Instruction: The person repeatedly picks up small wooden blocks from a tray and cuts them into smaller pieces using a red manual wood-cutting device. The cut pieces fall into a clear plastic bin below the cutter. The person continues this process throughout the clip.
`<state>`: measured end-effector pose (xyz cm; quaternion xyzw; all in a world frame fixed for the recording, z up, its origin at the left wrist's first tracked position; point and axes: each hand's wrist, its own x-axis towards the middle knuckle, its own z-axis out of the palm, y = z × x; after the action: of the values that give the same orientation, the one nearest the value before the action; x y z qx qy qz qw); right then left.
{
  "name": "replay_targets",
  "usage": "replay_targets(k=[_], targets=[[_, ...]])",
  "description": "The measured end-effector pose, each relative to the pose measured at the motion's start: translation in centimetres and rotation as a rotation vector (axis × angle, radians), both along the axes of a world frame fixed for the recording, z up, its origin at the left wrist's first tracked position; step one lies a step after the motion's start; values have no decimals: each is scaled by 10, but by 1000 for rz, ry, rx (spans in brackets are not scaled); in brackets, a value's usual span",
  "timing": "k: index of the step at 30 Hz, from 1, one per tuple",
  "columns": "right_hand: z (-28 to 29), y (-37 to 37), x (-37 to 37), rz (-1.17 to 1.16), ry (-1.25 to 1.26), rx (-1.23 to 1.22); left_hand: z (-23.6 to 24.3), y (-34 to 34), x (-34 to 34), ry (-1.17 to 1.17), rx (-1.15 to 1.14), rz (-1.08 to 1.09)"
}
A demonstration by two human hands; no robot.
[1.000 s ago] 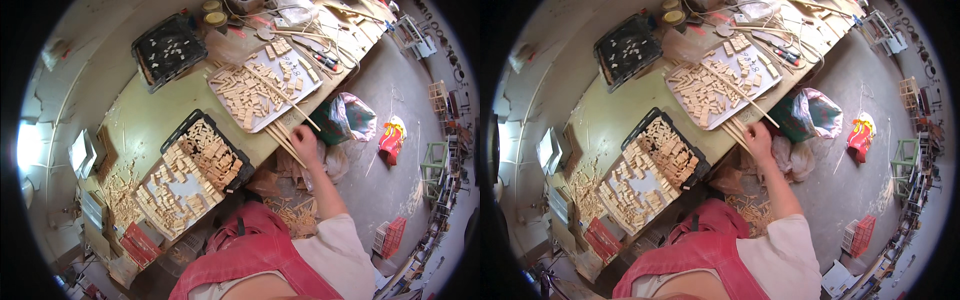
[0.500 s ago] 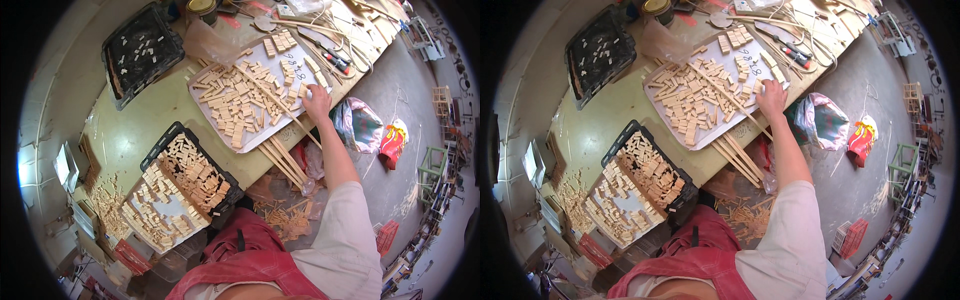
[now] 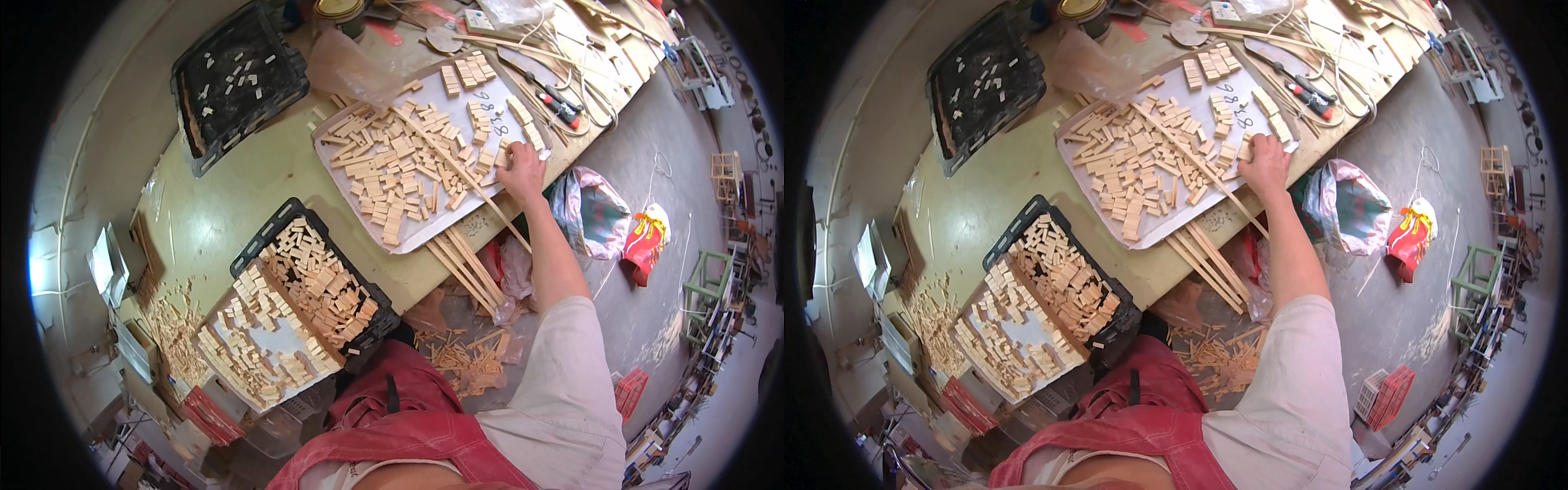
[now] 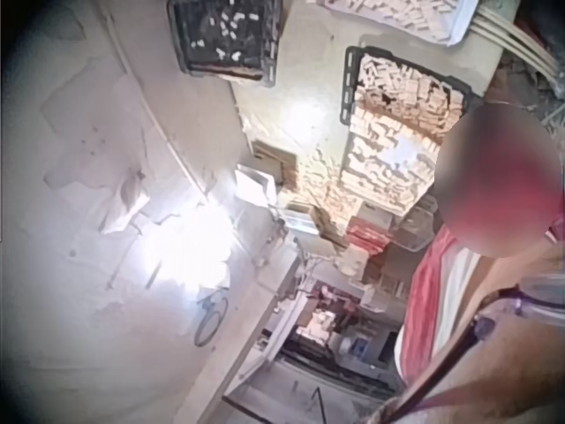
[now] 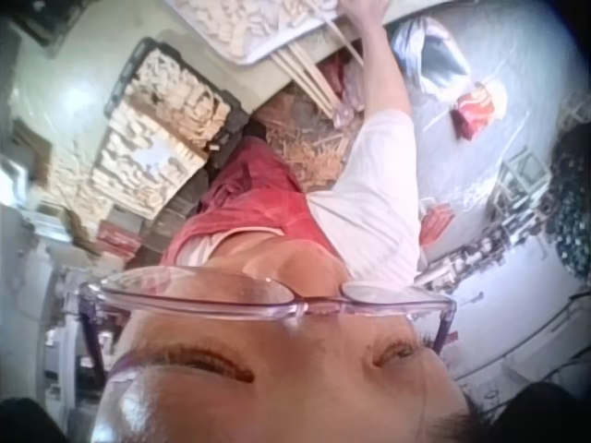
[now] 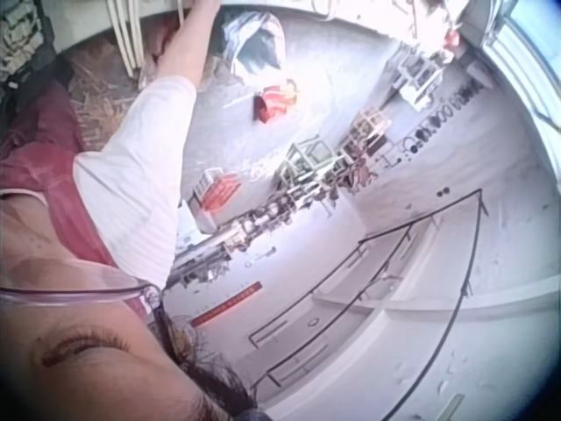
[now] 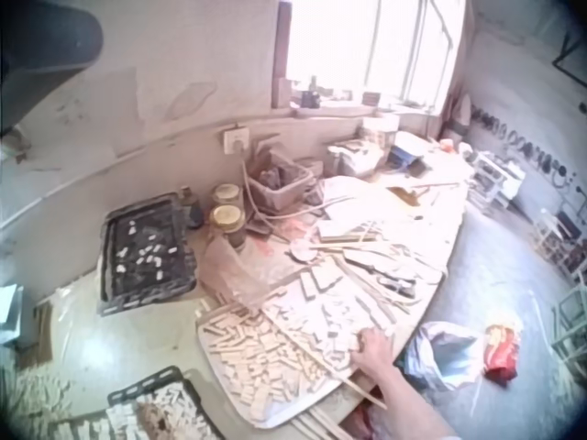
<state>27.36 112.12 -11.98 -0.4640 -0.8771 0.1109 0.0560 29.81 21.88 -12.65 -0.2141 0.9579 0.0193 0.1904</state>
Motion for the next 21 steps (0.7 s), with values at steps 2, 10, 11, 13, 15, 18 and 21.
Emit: replay_targets(k=[2, 10, 11, 13, 15, 18, 21], targets=[[7, -3, 5, -24, 85, 78, 0, -8, 2, 4, 0, -5], [75, -84, -11, 85, 697, -61, 40, -85, 41, 220, -66, -27], [83, -104, -19, 97, 733, -37, 46, -101, 44, 293, -64, -58], [104, -157, -31, 98, 776, -141, 53, -134, 39, 430, 58, -64], [108, -218, -45, 154, 823, -257, 68, -86, -3, 550, 369, 44], [112, -332, -55, 302, 817, -446, 111, -28, -51, 667, 333, -3], [134, -469, -61, 532, 713, -632, 138, -6, -76, 669, 627, -47]])
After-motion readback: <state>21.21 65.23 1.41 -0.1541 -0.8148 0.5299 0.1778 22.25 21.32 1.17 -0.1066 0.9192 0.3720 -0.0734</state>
